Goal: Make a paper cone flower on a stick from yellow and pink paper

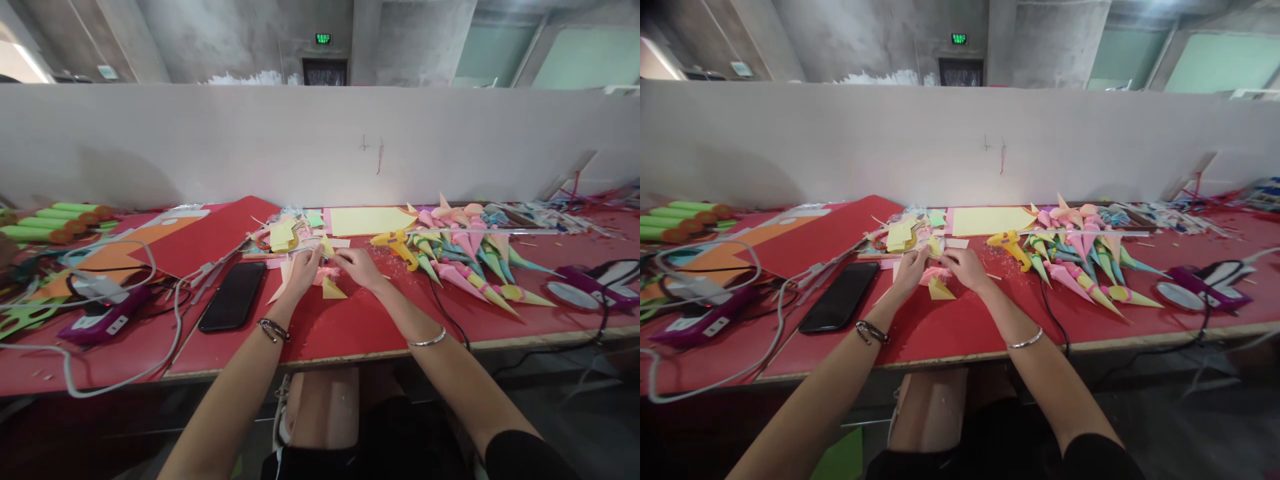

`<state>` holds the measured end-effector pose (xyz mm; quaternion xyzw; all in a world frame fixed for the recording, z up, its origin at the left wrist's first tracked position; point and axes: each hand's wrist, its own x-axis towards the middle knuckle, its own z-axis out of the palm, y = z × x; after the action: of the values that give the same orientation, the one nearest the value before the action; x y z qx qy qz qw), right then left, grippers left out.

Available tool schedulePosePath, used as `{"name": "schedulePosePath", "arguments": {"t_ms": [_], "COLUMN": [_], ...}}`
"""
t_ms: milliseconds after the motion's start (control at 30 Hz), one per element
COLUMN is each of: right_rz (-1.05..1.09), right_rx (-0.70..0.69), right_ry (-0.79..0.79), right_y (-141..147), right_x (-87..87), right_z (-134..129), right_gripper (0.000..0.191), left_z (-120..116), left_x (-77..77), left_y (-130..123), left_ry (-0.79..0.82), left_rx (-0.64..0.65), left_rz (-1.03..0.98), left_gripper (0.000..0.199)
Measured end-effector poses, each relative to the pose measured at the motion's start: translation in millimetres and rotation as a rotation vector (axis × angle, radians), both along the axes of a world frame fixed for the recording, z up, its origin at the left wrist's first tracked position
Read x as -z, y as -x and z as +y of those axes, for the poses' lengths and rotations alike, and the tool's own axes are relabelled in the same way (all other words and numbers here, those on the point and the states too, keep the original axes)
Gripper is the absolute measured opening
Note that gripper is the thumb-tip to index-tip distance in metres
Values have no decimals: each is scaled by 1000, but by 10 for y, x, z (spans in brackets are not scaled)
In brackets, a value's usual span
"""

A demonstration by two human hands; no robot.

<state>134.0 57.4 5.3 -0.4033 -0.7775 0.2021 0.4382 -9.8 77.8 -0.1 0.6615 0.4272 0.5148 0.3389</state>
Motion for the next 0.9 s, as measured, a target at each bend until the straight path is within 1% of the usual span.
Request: {"name": "schedulePosePath", "arguments": {"t_ms": [167,267,433,633,733,900], "right_rz": [3,27,50,-28,-146,-452], "right_rx": [-9,-9,-37,-31,51,310], "right_ry": [8,15,25,7,-48,-119], "right_y": [-6,-9,-10,-2,14,69], "right_x": [-3,-18,-10,15,13,-13], "right_z": [2,-8,-10,-6,-20,-77], "right_gripper": [31,32,33,34,34,25], "left_z": [17,3,-35,-79,-80,-47], "left_x": [35,28,-37,-134,-144,-102], "left_y": [-7,-4,-4,-20,-34,-51], "left_ry": [-1,-25,-63,-32,-5,69], "left_rx": [11,33,68,77,43,-5], "left_rz": [-34,-32,-27,-32,-40,-84], "left_gripper": [42,36,31,32,34,35]}}
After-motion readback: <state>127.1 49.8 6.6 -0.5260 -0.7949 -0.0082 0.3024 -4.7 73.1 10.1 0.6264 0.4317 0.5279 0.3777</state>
